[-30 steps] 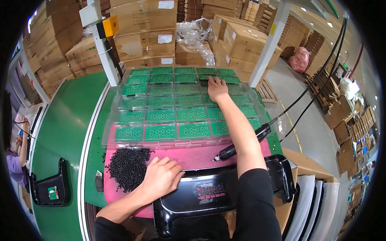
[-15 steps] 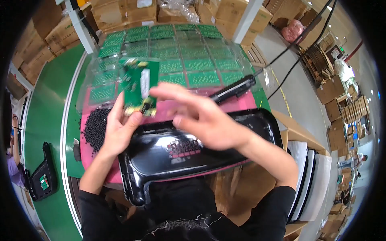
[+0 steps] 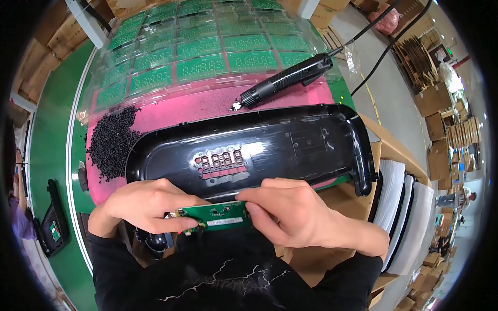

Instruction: Assemble circuit boards into plastic housings for electronic displays using an electric screwdriver.

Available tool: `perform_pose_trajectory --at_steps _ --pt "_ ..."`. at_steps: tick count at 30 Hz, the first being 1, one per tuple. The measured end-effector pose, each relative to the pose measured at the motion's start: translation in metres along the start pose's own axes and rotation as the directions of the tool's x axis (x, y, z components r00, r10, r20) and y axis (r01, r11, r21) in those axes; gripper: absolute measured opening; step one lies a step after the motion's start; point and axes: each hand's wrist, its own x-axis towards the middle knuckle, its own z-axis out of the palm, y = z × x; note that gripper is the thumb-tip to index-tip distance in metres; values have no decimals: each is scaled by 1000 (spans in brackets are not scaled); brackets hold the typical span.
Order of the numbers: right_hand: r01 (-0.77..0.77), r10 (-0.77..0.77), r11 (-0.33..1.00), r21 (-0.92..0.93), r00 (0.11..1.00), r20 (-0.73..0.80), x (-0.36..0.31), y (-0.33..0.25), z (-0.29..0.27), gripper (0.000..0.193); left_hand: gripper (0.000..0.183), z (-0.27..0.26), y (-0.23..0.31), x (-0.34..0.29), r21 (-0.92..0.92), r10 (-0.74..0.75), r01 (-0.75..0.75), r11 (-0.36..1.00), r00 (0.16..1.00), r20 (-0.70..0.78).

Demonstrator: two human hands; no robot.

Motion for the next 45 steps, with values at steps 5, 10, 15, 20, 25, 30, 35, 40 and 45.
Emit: perform_pose_trajectory --at_steps 5,10,15,20,25,30,35,40,45 --pt "-288 290 880 376 955 53 -9 18 -3 21 49 -3 7 1 109 58 -21 994 935 -351" --pt "-489 530 568 662 833 160 -16 30 3 20 62 -1 -3 8 268 108 10 963 899 -424" --pt "-465 412 735 493 884 220 -6 43 -2 64 65 -7 -12 5 364 118 58 929 889 -443" --pt "-215 214 955 205 977 25 6 68 6 64 65 -8 -16 10 430 101 145 891 861 -498" --pt "-208 209 971 118 978 5 12 74 10 63 65 -8 -15 12 430 -32 299 852 849 -528" --pt "-210 208 975 78 978 31 12 77 13 61 66 -7 -15 13 457 -42 336 823 840 -541" --pt "-214 214 976 30 977 18 12 74 15 63 67 -7 -15 13 483 -47 346 804 848 -528" --pt "-201 200 979 13 978 55 13 75 14 59 67 -6 -16 13 498 -28 343 797 844 -536" --pt "-205 204 979 9 977 56 12 75 15 60 67 -5 -17 13 501 -30 346 793 844 -536"
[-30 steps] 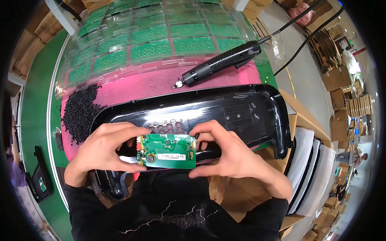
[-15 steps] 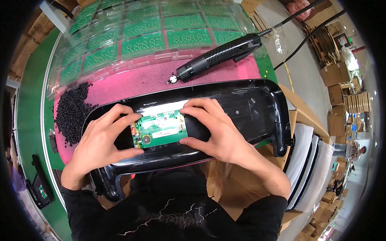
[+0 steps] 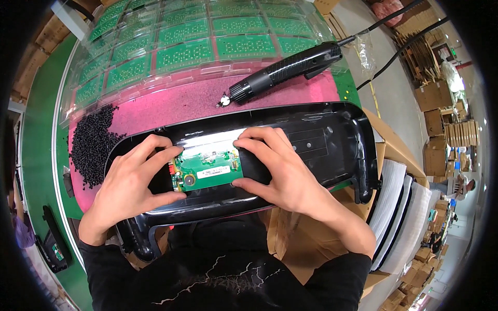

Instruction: Assemble circuit boards into plastic housings for electronic displays using an electric screwdriver.

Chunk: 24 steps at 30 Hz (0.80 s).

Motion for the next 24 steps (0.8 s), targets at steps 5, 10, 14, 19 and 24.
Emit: perform_pose_trajectory --at_steps 5,10,14,19,24 --pt "6 -6 1000 -14 1000 -2 1 0 0 60 68 0 0 0 19 -4 3 1000 1000 15" --pt "3 -3 1000 -21 1000 -9 2 -1 0 60 67 -2 1 0 32 -3 1 999 999 38" --pt "-17 16 1000 -14 999 -32 2 -1 2 64 68 -2 0 -1 24 -3 1 1000 998 61" --pt "-8 8 1000 -18 1000 -30 1 -2 3 66 70 -3 1 -3 33 3 -5 999 998 62" --pt "1 -1 999 -48 1000 -6 -2 -3 3 68 70 -2 0 -3 27 12 -14 1000 997 71"
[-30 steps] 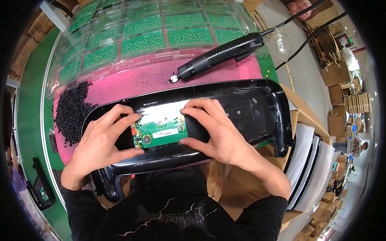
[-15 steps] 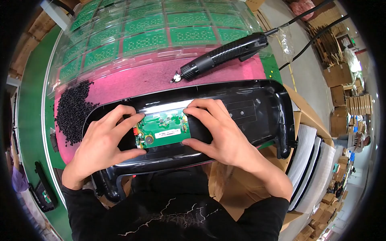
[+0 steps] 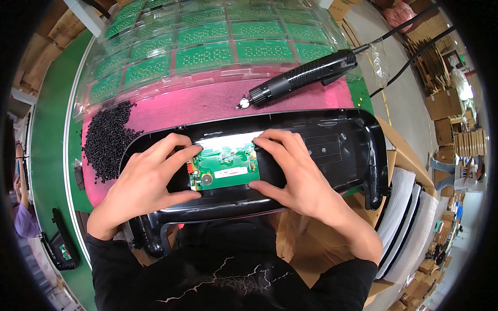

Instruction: Assemble circuit boards into plastic housings for electronic displays using an electric screwdriver.

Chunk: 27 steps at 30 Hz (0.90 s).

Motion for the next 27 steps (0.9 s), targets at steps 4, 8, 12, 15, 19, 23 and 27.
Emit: perform_pose_trajectory --at_steps 4,8,12,15,19,23,27 --pt "-9 9 1000 6 1000 -7 0 -1 0 70 70 0 -1 -1 -4 4 -4 1000 1000 -23" --pt "-11 11 1000 21 1000 -11 1 -2 -1 71 69 0 -1 -1 -24 14 -16 1000 997 -71" --pt "-63 67 994 87 997 -44 2 -7 -4 73 51 -2 -7 -4 -178 19 -57 982 978 -208" --pt "-49 61 998 48 958 -280 -1 0 -14 62 18 -19 -18 -5 -97 5 -59 994 878 -478" --pt "-161 266 959 233 797 -541 0 23 -50 52 15 -39 -63 -7 61 -175 253 966 805 -568" --pt "-271 464 886 377 530 -709 23 62 -80 59 21 -46 -87 -27 152 -252 343 927 870 -424" --pt "-216 649 541 813 722 -240 43 73 -107 50 24 -49 -82 -33 105 -149 183 978 951 -270"
